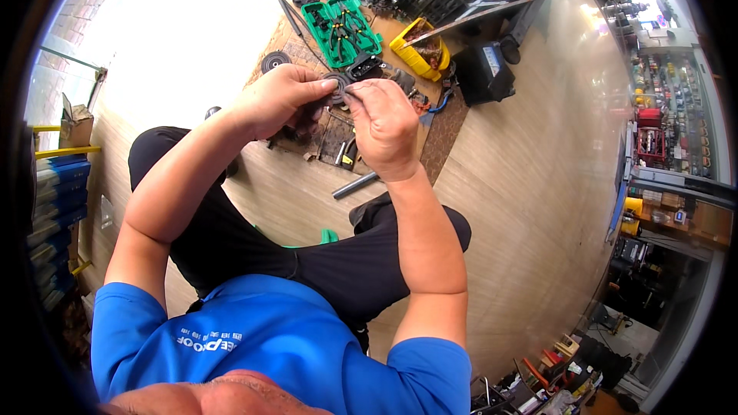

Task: The person disassembles a small mechanical part by hand, removing a cover plate to reveal a spring and a diaphragm.

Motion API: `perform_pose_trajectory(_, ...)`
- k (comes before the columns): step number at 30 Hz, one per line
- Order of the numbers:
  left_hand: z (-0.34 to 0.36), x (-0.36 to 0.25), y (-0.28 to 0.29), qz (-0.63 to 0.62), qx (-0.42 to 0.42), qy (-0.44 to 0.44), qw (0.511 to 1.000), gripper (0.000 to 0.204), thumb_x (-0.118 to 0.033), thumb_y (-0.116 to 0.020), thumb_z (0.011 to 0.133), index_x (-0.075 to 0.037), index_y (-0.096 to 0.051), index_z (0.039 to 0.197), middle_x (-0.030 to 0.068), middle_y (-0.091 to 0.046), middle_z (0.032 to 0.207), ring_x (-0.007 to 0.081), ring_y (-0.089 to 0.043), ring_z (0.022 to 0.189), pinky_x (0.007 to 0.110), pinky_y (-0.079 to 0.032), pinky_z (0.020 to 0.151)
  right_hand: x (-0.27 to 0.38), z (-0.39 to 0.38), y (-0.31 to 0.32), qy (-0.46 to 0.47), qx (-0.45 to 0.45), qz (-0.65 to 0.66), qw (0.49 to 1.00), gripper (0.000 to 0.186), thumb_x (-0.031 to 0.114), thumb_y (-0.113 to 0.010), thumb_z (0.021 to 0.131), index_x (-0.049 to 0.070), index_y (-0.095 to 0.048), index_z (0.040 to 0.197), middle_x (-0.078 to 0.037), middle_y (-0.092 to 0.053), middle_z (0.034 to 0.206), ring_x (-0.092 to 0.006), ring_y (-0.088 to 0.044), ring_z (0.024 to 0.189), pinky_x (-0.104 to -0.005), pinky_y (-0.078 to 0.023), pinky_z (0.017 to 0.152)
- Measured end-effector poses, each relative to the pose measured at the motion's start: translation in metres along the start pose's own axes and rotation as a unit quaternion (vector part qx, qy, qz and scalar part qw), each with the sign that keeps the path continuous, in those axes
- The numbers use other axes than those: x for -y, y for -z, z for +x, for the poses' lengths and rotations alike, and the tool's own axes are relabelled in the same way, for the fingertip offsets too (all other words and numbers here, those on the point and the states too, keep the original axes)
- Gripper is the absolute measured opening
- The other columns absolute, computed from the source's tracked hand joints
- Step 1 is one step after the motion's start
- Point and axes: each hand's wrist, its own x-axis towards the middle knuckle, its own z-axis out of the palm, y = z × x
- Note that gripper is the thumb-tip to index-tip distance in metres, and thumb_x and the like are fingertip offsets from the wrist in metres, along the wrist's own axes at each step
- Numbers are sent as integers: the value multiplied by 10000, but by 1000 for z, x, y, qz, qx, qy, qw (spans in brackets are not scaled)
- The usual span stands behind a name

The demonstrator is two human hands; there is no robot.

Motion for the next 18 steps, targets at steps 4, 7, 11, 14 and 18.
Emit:
perform_pose_trajectory(4, -2, -4, -5, 137, -50, -43, 988, 298, -243, -608, 972, 3, -634, 804, 31, -607, 647, 104, -567, 548, 269, -460, 506, -2, -1, 0, -13, 18, -6, 1000, 127, -35, -705, 774, -10, -666, 893, -150, -652, 835, -312, -643, 775, -361, -518, 689)
perform_pose_trajectory(7, -3, -7, -5, 232, -71, -76, 967, 267, -206, -628, 952, 5, -634, 789, 24, -589, 622, 90, -554, 561, 275, -445, 519, 0, -1, 0, -35, 32, 10, 999, 126, -35, -698, 781, -10, -664, 900, -156, -650, 837, -315, -642, 764, -357, -517, 676)
perform_pose_trajectory(11, 1, 5, -2, 362, -128, -205, 900, 228, -203, -678, 885, 22, -658, 853, 170, -636, 676, 307, -641, 636, 391, -495, 604, 5, 0, -1, -80, 33, 33, 996, 105, -29, -693, 799, -22, -665, 901, -148, -651, 817, -272, -645, 711, -329, -506, 641)
perform_pose_trajectory(14, 2, 9, -4, 395, -148, -289, 859, 219, -202, -679, 871, 15, -659, 862, 215, -636, 731, 402, -625, 731, 437, -489, 653, 7, -1, -1, -156, 21, 65, 985, 90, -24, -691, 811, -34, -666, 897, -138, -651, 797, -236, -643, 679, -310, -495, 623)
perform_pose_trajectory(18, 5, 12, -6, 410, -160, -307, 843, 250, -232, -646, 911, 17, -654, 881, 215, -635, 723, 397, -629, 720, 437, -489, 637, 4, 0, 1, -165, 15, 69, 984, 91, -26, -690, 811, -32, -666, 898, -135, -653, 803, -237, -647, 688, -309, -499, 631)
